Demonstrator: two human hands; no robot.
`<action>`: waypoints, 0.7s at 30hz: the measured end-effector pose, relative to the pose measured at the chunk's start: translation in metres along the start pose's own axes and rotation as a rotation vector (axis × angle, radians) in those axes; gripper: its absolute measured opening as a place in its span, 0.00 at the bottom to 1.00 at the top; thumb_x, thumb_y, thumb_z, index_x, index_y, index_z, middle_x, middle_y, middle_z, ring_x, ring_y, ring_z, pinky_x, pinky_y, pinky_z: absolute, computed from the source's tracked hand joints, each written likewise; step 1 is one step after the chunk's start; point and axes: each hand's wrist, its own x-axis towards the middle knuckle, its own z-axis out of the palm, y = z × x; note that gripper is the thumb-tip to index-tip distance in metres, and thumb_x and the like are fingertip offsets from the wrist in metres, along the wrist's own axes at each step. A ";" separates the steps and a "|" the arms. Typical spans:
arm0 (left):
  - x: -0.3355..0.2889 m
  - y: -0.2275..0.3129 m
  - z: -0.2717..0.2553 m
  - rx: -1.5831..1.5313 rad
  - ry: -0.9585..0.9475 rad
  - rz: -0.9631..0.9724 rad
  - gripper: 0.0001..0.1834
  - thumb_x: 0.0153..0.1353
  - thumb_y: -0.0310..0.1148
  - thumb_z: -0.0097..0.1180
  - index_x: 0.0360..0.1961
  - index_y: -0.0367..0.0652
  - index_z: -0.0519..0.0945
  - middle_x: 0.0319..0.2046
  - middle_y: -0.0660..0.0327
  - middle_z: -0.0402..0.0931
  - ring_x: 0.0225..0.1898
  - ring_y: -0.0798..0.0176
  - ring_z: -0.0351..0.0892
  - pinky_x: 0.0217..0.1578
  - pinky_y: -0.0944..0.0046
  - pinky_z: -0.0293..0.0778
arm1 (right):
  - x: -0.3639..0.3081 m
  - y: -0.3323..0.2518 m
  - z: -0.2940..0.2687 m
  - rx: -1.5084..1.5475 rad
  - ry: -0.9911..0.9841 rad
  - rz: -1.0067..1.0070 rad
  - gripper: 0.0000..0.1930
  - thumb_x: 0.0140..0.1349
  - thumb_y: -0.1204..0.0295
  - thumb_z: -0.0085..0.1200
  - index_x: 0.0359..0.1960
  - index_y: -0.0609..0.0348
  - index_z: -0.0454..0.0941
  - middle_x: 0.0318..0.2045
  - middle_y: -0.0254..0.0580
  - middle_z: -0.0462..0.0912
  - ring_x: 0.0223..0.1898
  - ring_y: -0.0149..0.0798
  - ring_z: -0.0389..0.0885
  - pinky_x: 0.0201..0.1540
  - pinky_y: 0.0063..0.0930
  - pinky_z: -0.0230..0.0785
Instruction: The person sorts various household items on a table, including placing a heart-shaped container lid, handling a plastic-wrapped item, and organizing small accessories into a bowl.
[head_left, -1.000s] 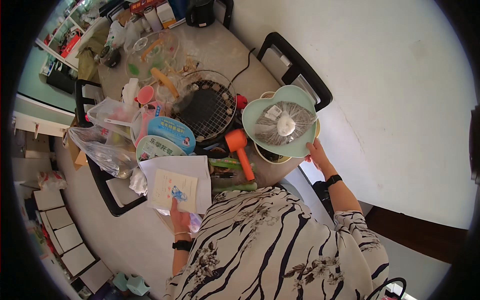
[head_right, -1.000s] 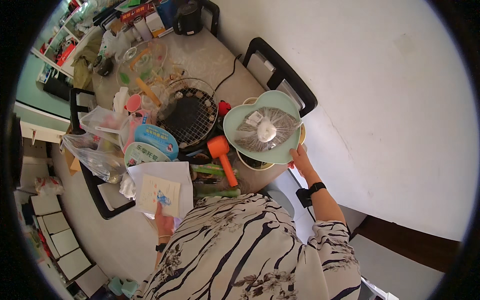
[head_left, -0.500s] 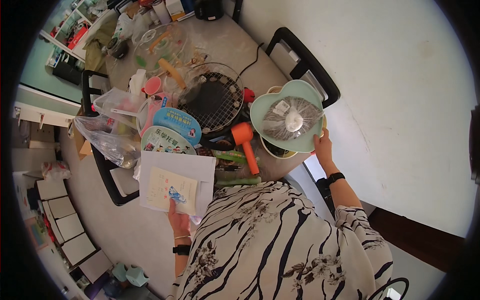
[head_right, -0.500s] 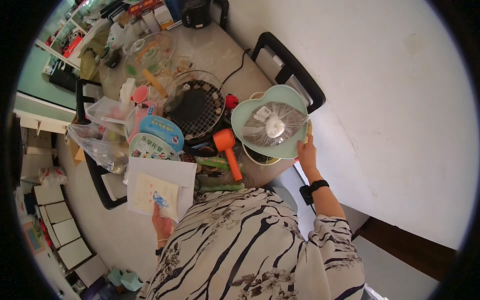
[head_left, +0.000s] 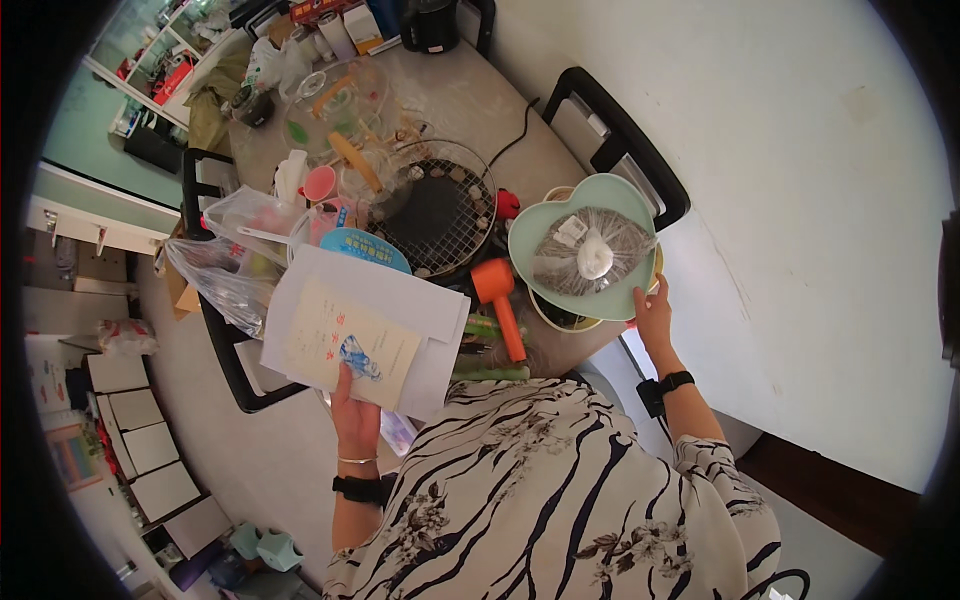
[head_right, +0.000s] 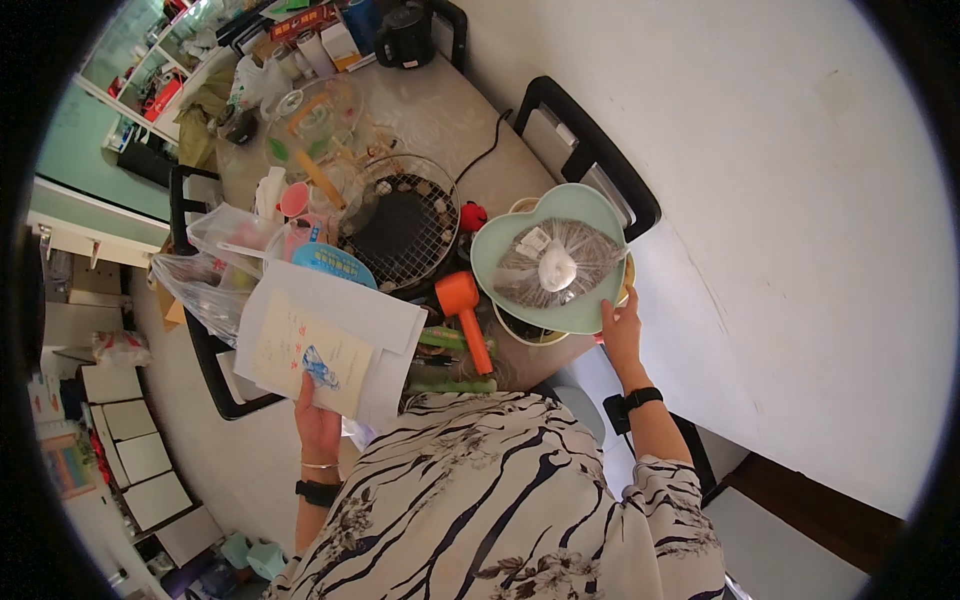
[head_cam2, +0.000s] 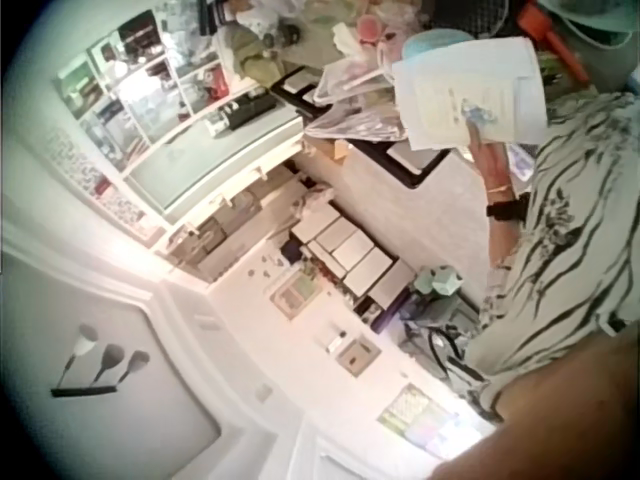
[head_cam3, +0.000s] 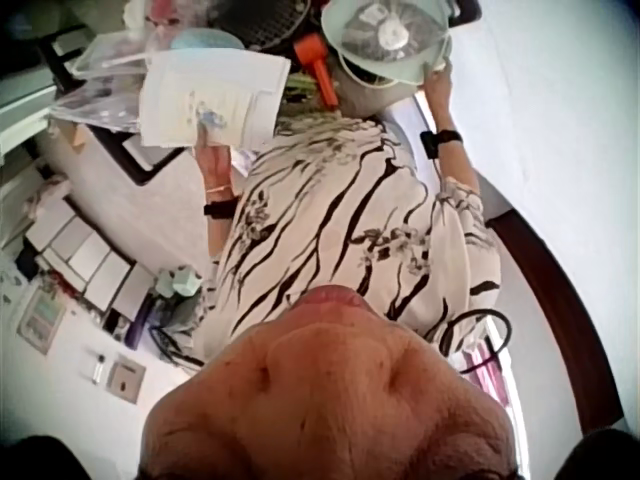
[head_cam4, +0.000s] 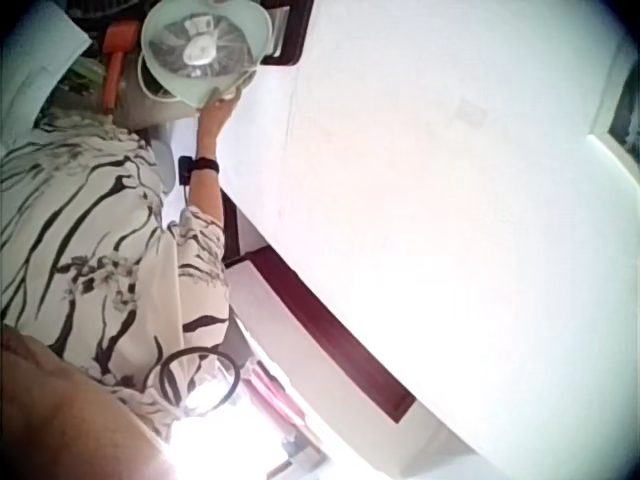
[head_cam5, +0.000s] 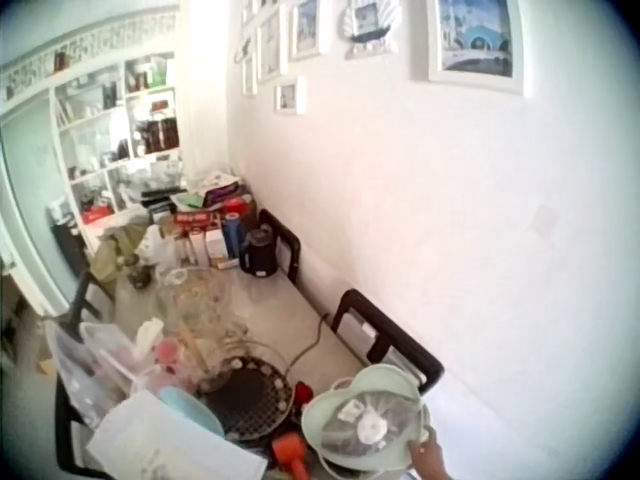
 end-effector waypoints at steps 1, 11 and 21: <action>0.003 0.003 0.014 0.021 -0.024 0.002 0.25 0.69 0.34 0.45 0.65 0.40 0.59 0.62 0.57 0.64 0.62 0.57 0.64 0.63 0.54 0.60 | -0.002 -0.002 -0.001 0.005 0.010 0.020 0.29 0.62 0.67 0.52 0.62 0.61 0.55 0.32 0.58 0.81 0.18 0.44 0.81 0.17 0.32 0.75; 0.026 0.003 0.067 -0.073 -0.123 -0.114 0.23 0.69 0.33 0.45 0.64 0.40 0.60 0.61 0.58 0.66 0.61 0.60 0.65 0.63 0.56 0.61 | 0.007 0.022 -0.002 0.355 0.057 0.346 0.27 0.61 0.62 0.56 0.55 0.65 0.63 0.43 0.49 0.80 0.40 0.37 0.82 0.39 0.29 0.76; 0.027 -0.001 0.045 -0.126 -0.070 -0.078 0.22 0.69 0.32 0.44 0.63 0.40 0.61 0.61 0.58 0.66 0.62 0.58 0.64 0.64 0.55 0.60 | 0.009 0.034 0.018 0.991 -0.445 0.532 0.23 0.65 0.60 0.52 0.56 0.59 0.64 0.51 0.42 0.76 0.50 0.39 0.77 0.54 0.36 0.72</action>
